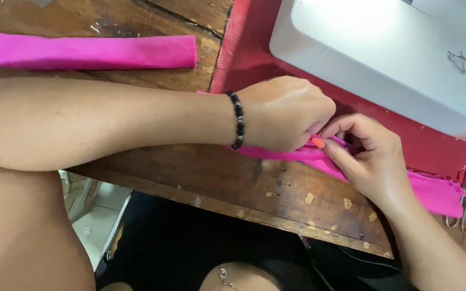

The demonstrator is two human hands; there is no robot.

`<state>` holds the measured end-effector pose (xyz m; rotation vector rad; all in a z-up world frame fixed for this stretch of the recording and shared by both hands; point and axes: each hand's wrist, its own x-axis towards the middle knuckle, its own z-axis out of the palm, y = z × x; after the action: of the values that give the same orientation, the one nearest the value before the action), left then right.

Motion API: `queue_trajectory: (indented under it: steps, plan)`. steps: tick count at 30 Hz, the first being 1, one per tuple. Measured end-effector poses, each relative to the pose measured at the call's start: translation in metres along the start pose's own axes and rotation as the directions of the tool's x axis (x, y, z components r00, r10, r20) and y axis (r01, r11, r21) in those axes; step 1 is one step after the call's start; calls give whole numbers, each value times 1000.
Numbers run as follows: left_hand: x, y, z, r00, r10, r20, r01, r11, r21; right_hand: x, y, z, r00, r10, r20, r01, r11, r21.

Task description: Folding and aligning pink fabric strips on a workbench in preparation for sewing.

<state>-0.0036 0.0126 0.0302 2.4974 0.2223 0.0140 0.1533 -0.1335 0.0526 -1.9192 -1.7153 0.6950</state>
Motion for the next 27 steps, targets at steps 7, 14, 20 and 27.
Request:
queue_trajectory:
  steps: [7,14,20,27]
  plan:
    - [-10,-20,16,916,185,-355,-236,966,-103,2,-1,-20,978,70,198,-73,997,6]
    - [-13,-26,4,891,227,-394,-293,949,-116,3,0,-21,985,50,168,-46,999,-27]
    - [-27,-3,5,786,385,-484,-128,867,482,-1,11,-11,975,-224,10,222,958,-184]
    - [-40,21,29,848,299,-438,-9,834,551,1,13,-9,924,-379,-39,365,909,-200]
